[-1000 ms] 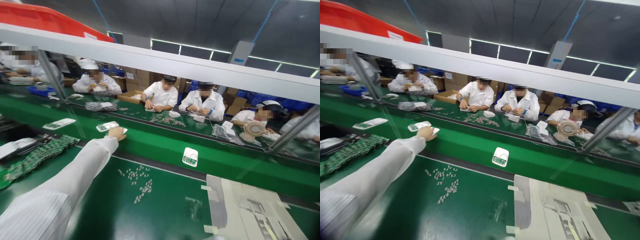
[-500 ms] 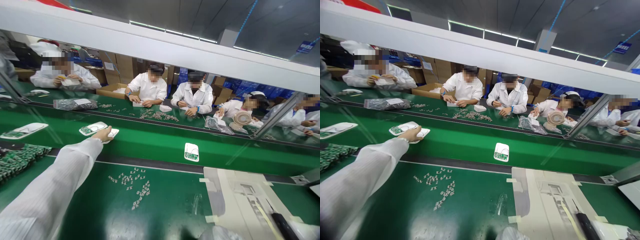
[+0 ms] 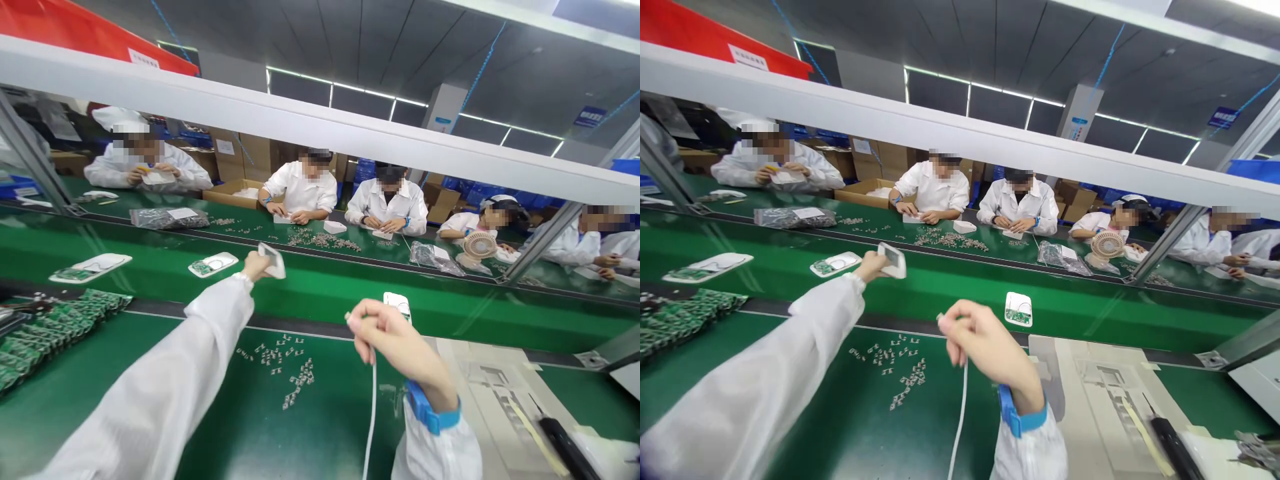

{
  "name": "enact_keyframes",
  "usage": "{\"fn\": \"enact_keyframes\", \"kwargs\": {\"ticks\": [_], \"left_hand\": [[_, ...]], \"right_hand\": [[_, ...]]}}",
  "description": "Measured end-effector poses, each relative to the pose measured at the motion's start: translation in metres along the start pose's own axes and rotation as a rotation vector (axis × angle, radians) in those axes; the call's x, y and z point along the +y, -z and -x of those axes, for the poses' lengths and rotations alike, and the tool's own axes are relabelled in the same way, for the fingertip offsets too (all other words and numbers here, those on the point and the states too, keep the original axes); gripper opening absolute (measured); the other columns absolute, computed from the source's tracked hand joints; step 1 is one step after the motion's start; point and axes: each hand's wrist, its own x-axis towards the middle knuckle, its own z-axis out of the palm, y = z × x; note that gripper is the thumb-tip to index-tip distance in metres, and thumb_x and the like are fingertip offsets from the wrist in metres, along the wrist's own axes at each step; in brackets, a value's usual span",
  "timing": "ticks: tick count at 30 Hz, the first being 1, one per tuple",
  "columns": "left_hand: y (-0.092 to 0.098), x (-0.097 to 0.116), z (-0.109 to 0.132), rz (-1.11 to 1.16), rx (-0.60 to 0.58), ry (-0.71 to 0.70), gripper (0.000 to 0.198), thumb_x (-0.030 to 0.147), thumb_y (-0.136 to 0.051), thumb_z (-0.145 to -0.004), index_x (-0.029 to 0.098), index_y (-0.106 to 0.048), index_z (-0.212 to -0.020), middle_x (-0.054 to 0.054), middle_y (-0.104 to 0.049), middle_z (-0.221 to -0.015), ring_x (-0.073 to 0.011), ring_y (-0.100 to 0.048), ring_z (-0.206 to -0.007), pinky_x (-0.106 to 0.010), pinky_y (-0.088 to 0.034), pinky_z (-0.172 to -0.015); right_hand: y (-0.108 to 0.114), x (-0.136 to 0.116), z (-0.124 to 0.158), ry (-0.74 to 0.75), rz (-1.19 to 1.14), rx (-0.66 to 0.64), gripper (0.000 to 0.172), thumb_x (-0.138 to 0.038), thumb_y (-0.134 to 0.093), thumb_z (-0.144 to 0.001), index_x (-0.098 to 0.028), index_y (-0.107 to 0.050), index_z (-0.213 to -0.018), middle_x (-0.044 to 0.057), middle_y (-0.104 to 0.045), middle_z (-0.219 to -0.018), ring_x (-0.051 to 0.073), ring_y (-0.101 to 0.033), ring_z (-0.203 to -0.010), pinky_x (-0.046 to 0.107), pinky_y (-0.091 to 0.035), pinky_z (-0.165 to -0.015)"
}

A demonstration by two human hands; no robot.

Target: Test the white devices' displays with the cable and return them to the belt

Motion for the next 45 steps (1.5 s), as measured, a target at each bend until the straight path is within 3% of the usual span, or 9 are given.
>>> {"fn": "enact_keyframes", "kwargs": {"ticks": [5, 8, 10, 14, 19, 29, 35, 41, 45], "left_hand": [[-0.011, 0.033, 0.080, 0.599, -0.341, -0.148, 0.034, 0.007, -0.046, -0.092, 0.003, -0.050, -0.126, -0.019, -0.063, -0.118, -0.0216, -0.067, -0.096, -0.030, -0.057, -0.081], [0.010, 0.034, 0.133, 0.865, -0.550, -0.231, 0.060, 0.011, -0.064, -0.083, 0.016, -0.042, -0.138, -0.015, -0.064, -0.121, -0.0251, -0.067, -0.097, -0.031, -0.059, -0.077], [0.029, 0.034, 0.157, 0.952, -0.653, -0.277, 0.071, 0.013, -0.070, -0.080, 0.022, -0.037, -0.142, -0.013, -0.067, -0.115, -0.0249, -0.070, -0.090, -0.029, -0.059, -0.071], [0.058, 0.034, 0.174, 0.981, -0.784, -0.304, 0.071, 0.014, -0.068, -0.083, 0.027, -0.034, -0.144, -0.009, -0.072, -0.105, -0.0236, -0.071, -0.082, -0.028, -0.059, -0.066], [0.061, 0.033, 0.171, 1.033, -0.862, -0.286, 0.068, 0.010, -0.065, -0.084, 0.028, -0.036, -0.143, -0.008, -0.072, -0.105, -0.0198, -0.071, -0.075, -0.025, -0.059, -0.062], [0.057, 0.034, 0.170, 1.013, -0.865, -0.266, 0.070, 0.013, -0.068, -0.082, 0.027, -0.037, -0.142, -0.009, -0.070, -0.110, -0.0236, -0.071, -0.081, -0.027, -0.060, -0.063], [0.048, 0.038, 0.188, 0.902, -0.749, -0.321, 0.077, 0.022, -0.070, -0.082, 0.029, -0.028, -0.146, -0.008, -0.072, -0.100, -0.0255, -0.071, -0.076, -0.029, -0.059, -0.060], [0.038, 0.040, 0.229, 0.798, -0.601, -0.356, 0.062, 0.032, -0.062, -0.088, 0.039, -0.032, -0.141, -0.004, -0.063, -0.124, -0.0287, -0.063, -0.106, -0.032, -0.059, -0.079], [0.036, 0.039, 0.241, 0.730, -0.541, -0.362, 0.057, 0.036, -0.058, -0.090, 0.040, -0.033, -0.141, -0.002, -0.055, -0.134, -0.0298, -0.055, -0.119, -0.034, -0.054, -0.091]], "right_hand": [[-0.015, 0.016, -0.022, 0.149, -0.226, 0.336, 0.028, -0.046, -0.055, -0.089, -0.019, -0.053, -0.083, -0.010, -0.031, -0.053, 0.008, -0.023, -0.047, 0.021, -0.027, -0.043], [-0.022, 0.012, -0.004, 0.170, -0.263, 0.395, 0.026, -0.044, -0.056, -0.090, -0.018, -0.056, -0.086, -0.008, -0.028, -0.058, 0.008, -0.015, -0.048, 0.022, -0.012, -0.040], [-0.030, 0.007, 0.011, 0.220, -0.205, 0.475, 0.022, -0.041, -0.058, -0.090, -0.020, -0.056, -0.089, -0.008, -0.029, -0.058, 0.008, -0.018, -0.049, 0.023, -0.012, -0.042], [-0.056, 0.006, 0.027, 0.245, 0.024, 0.593, 0.019, -0.038, -0.061, -0.089, -0.022, -0.052, -0.084, -0.008, -0.035, -0.053, 0.009, -0.029, -0.050, 0.026, -0.022, -0.048], [-0.076, 0.014, 0.021, 0.249, 0.049, 0.524, 0.024, -0.040, -0.059, -0.090, -0.024, -0.049, -0.076, -0.005, -0.039, -0.056, 0.011, -0.033, -0.052, 0.029, -0.022, -0.050], [-0.066, 0.009, 0.020, 0.181, 0.130, 0.509, 0.029, -0.044, -0.058, -0.088, -0.024, -0.045, -0.073, -0.002, -0.044, -0.064, 0.014, -0.039, -0.058, 0.028, -0.029, -0.051], [-0.058, 0.011, 0.030, 0.209, 0.285, 0.514, 0.027, -0.040, -0.052, -0.092, -0.024, -0.044, -0.072, -0.002, -0.042, -0.061, 0.013, -0.038, -0.054, 0.026, -0.029, -0.046], [-0.034, 0.006, 0.050, 0.176, 0.372, 0.455, 0.020, -0.041, -0.049, -0.094, -0.027, -0.046, -0.081, -0.004, -0.045, -0.056, 0.017, -0.052, -0.058, 0.025, -0.042, -0.053], [-0.035, -0.004, 0.055, 0.128, 0.372, 0.415, 0.016, -0.044, -0.048, -0.094, -0.029, -0.051, -0.093, -0.001, -0.064, -0.068, 0.019, -0.062, -0.068, 0.026, -0.048, -0.059]]}}
